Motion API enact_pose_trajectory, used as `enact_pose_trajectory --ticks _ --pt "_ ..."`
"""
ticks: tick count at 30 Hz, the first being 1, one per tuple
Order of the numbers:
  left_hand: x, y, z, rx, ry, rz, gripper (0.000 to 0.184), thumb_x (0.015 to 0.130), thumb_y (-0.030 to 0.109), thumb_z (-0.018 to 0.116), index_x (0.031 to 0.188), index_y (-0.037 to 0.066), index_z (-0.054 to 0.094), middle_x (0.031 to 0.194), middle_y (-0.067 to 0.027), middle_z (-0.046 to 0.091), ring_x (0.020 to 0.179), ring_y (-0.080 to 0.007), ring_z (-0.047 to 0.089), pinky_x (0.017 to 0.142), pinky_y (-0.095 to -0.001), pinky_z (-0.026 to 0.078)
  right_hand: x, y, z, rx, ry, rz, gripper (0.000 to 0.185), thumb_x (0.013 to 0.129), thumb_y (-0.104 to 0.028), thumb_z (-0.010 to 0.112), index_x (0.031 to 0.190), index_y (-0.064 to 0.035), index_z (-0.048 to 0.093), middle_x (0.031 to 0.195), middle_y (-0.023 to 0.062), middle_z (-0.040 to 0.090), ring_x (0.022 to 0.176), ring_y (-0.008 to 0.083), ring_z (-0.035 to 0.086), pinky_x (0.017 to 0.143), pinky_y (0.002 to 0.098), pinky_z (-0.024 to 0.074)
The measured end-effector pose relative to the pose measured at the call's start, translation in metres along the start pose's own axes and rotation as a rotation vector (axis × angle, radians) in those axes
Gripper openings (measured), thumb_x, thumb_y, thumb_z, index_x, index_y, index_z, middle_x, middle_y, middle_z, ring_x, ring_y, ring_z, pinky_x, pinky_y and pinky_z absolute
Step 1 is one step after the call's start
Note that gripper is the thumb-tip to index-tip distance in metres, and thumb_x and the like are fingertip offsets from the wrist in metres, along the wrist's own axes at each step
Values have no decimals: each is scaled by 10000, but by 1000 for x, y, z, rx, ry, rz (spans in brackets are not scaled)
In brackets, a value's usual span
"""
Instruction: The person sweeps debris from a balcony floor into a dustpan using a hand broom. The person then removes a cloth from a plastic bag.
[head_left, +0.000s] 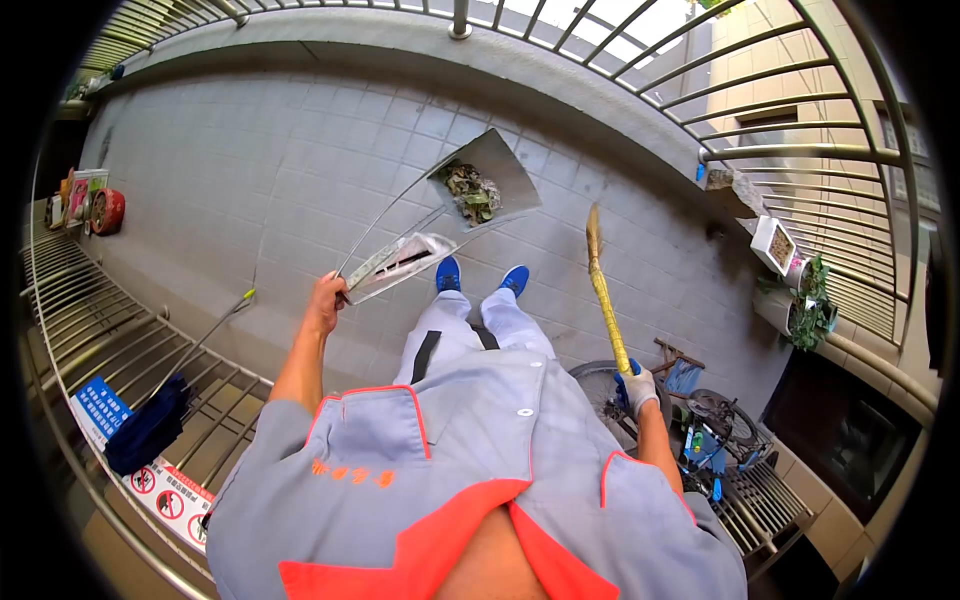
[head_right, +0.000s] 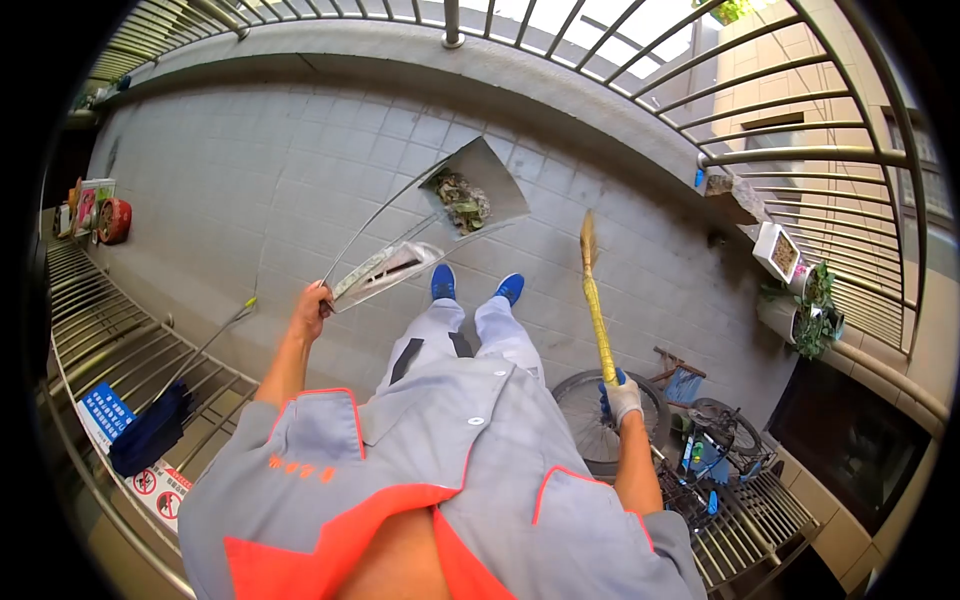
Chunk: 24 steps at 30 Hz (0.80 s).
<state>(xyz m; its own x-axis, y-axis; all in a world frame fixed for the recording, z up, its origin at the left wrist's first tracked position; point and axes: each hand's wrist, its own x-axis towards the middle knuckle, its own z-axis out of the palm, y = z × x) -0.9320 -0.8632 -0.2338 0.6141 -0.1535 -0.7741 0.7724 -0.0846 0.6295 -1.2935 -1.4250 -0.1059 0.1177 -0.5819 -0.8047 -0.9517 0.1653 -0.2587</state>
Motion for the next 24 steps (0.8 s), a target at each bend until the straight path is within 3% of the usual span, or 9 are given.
enact_pose_trajectory --ticks 6,11,15,18,24 --pt "14 18 56 -74 -124 36 85 765 139 567 710 154 504 589 46 421 491 -74 334 470 -254 260 -24 -7 -7 64 -46 65 444 895 -113 639 1324 -171 542 610 12 530 441 121 475 384 304 380" --pt "36 40 101 -83 -225 111 104 784 134 564 698 148 507 582 43 418 483 -78 339 454 -264 252 -20 7 -9 193 -94 46 678 876 -93 653 1496 -218 410 601 20 525 432 126 473 371 304 380" --pt "31 55 110 24 -190 113 103 778 139 570 696 145 509 584 40 417 484 -82 342 450 -269 252 -37 0 -9 174 -32 50 659 879 -97 656 1488 -185 417 613 18 531 434 121 474 370 302 384" --pt "47 51 132 -17 -277 106 97 764 148 579 693 147 514 592 39 428 485 -87 345 450 -274 251 -34 7 -13 239 -86 31 686 873 -93 664 1500 -184 402 615 23 535 436 125 479 372 303 385" --pt "47 71 171 123 -185 90 112 743 192 607 681 151 524 597 45 416 516 -87 346 474 -282 242 -31 21 -13 225 -65 73 638 895 -121 658 1483 -185 418 623 23 545 435 125 479 372 310 389"
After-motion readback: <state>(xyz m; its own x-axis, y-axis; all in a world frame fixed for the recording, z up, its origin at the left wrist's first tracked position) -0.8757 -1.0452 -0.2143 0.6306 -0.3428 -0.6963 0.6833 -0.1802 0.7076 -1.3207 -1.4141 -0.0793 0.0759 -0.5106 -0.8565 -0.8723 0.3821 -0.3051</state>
